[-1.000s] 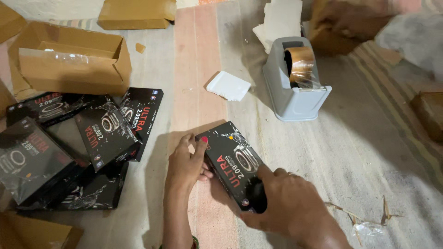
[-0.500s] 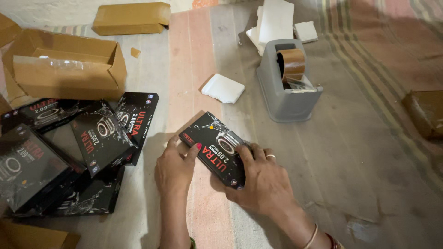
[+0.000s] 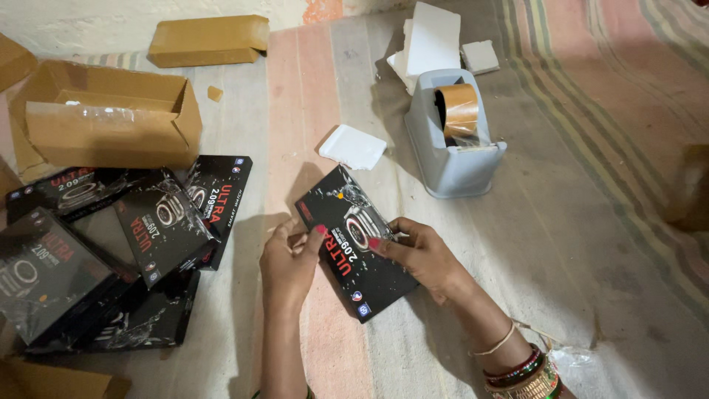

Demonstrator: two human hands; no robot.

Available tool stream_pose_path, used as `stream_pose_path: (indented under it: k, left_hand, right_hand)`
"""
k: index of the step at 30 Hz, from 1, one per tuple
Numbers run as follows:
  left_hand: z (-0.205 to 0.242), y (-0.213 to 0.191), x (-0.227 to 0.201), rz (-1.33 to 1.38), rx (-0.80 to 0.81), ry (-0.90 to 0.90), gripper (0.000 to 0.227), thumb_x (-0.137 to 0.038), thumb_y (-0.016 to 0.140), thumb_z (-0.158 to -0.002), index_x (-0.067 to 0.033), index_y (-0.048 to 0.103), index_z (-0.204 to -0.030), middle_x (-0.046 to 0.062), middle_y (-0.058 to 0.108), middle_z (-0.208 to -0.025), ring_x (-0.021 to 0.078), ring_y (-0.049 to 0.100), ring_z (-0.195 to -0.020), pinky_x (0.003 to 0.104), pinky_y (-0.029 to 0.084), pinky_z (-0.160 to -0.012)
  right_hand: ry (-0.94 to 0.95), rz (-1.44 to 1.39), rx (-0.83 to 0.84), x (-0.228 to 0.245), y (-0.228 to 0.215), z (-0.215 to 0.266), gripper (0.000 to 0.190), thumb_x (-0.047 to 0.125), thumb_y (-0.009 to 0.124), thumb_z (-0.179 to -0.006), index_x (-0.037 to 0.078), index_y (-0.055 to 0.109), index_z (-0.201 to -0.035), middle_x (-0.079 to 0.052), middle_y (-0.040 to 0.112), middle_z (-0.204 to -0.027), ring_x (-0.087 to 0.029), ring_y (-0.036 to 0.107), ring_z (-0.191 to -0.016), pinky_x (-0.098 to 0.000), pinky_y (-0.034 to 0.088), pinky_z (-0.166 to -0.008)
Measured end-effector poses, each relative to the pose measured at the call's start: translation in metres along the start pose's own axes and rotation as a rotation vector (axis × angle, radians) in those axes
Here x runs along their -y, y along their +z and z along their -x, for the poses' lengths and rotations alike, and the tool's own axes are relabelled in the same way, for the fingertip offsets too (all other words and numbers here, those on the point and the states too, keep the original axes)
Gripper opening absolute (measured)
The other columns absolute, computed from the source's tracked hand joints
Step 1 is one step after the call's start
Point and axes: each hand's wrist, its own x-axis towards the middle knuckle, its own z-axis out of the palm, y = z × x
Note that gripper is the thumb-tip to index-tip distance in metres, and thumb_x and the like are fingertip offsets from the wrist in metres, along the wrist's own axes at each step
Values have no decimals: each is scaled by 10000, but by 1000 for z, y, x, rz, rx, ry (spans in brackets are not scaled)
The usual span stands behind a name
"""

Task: The person unpacks a smartwatch and its accessories from a white tray, then places them into a black product box. The box is inserted into a brown shipping box, which is sealed with clear packing tape. The process is repeated for a second unit.

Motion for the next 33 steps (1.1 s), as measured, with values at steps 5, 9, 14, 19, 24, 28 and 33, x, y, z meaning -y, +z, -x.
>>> stream_pose_path:
  k: [5,9,14,19,24,28,33]
  left_hand:
    - [-1,1,0,476,159,-141,441,-267,726,-891,37,638,-1198,129,742,-906,166,710,-733,322,582,-661]
    - [-3,4,2,587,184,-135,352,-232,740,-877,15,670,-1117,127,726,-847,154,692,-637,327,580,-564]
    - [1,9,-2,734,185,30,437,-227,779,-914,78,674,-1209,112,757,-947,104,727,-728,247,623,-642]
    - [11,11,-15,449,401,-116,698,-315,763,-801,-15,485,-1368,166,766,-890,178,739,-541,306,592,-409]
    - [18,22,-25,521,548,41,786,-297,807,-771,62,461,-1380,172,785,-945,191,755,-568,301,590,-381]
    - [20,16,-23,475,551,-34,785,-314,806,-759,42,500,-1388,182,764,-806,191,718,-516,294,577,-388]
    - [16,19,-21,521,379,-34,769,-340,796,-782,43,512,-1386,137,794,-806,140,762,-576,281,625,-451]
  right_hand:
    - [-11,-175,91,0,0,0,354,198,738,-893,-52,671,-1134,-140,760,-883,-132,696,-666,-231,566,-589]
    - [60,-221,91,10,0,6,399,181,704,-907,-59,620,-1215,-158,763,-918,-149,729,-701,-249,608,-618]
    - [23,-287,83,18,4,12,599,110,663,-856,159,442,-1411,-154,756,-956,-168,741,-726,-273,643,-621]
    - [-202,-335,-67,11,2,5,615,76,635,-906,130,424,-1482,-180,737,-964,-173,722,-741,-276,607,-610]
    - [-155,-390,-195,1,-4,-3,574,88,640,-953,119,440,-1489,-131,732,-1002,-113,716,-811,-248,596,-676]
    - [-163,-373,-199,3,-4,-5,576,70,630,-931,122,446,-1474,-155,730,-964,-148,705,-754,-270,588,-626]
    - [-167,-342,-196,12,-2,0,565,52,633,-915,117,477,-1454,-167,742,-950,-164,717,-744,-279,598,-624]
